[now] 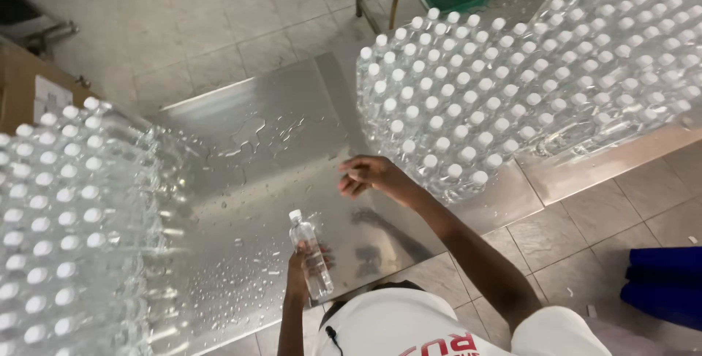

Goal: The person repeatedly picks up clear plastic bottles from a large group on a metal table, screws white caps onto them, and places the capped bottles into a separate group. The task is performed by hand without tools.

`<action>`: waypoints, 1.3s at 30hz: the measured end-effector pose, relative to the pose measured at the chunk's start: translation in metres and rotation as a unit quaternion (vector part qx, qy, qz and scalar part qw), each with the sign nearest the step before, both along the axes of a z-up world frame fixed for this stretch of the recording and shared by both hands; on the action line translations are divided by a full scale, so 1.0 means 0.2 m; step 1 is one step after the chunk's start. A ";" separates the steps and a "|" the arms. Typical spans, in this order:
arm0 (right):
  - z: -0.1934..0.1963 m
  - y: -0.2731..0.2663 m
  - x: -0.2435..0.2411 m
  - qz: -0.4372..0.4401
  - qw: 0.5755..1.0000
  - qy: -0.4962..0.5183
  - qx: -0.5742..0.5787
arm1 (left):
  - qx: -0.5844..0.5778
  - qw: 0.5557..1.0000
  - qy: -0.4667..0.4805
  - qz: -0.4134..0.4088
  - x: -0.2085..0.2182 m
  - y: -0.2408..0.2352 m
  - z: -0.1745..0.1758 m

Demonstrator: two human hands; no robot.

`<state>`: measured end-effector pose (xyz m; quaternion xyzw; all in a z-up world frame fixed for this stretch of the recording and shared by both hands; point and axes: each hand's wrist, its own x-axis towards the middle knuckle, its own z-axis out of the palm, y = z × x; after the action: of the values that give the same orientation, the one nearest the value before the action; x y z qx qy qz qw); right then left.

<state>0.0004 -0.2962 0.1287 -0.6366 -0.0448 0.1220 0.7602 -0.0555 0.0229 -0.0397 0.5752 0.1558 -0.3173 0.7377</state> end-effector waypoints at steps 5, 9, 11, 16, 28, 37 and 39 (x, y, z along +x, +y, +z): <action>-0.17 0.17 -0.28 -0.081 0.993 0.079 0.039 | -0.063 0.998 -0.008 -0.027 0.03 0.07 -0.17; -0.40 0.21 -0.39 -0.135 0.979 0.142 0.062 | -0.058 0.997 0.054 0.009 0.11 0.06 -0.36; -0.51 0.22 -0.42 -0.154 0.974 0.155 0.057 | -0.041 0.999 0.030 -0.017 0.14 0.05 -0.27; -0.42 0.36 -0.43 -0.165 0.977 0.133 0.027 | -0.075 0.994 -0.033 -0.069 0.19 0.13 -0.06; -0.11 0.65 -0.36 -0.138 0.982 0.001 -0.131 | -0.051 0.954 -0.273 -0.117 0.28 0.29 0.36; 0.41 0.78 -0.34 0.017 0.829 -0.259 -0.495 | -0.042 0.936 -0.309 -0.161 0.25 0.44 0.43; 0.49 0.79 -0.33 0.072 0.766 -0.322 -0.552 | -0.015 0.926 -0.319 -0.200 0.22 0.49 0.48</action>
<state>-0.0651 -0.1375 0.2273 -0.9434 -0.2569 -0.0321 0.2074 -0.0112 0.1209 0.0571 0.6537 -0.2109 -0.2608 0.6784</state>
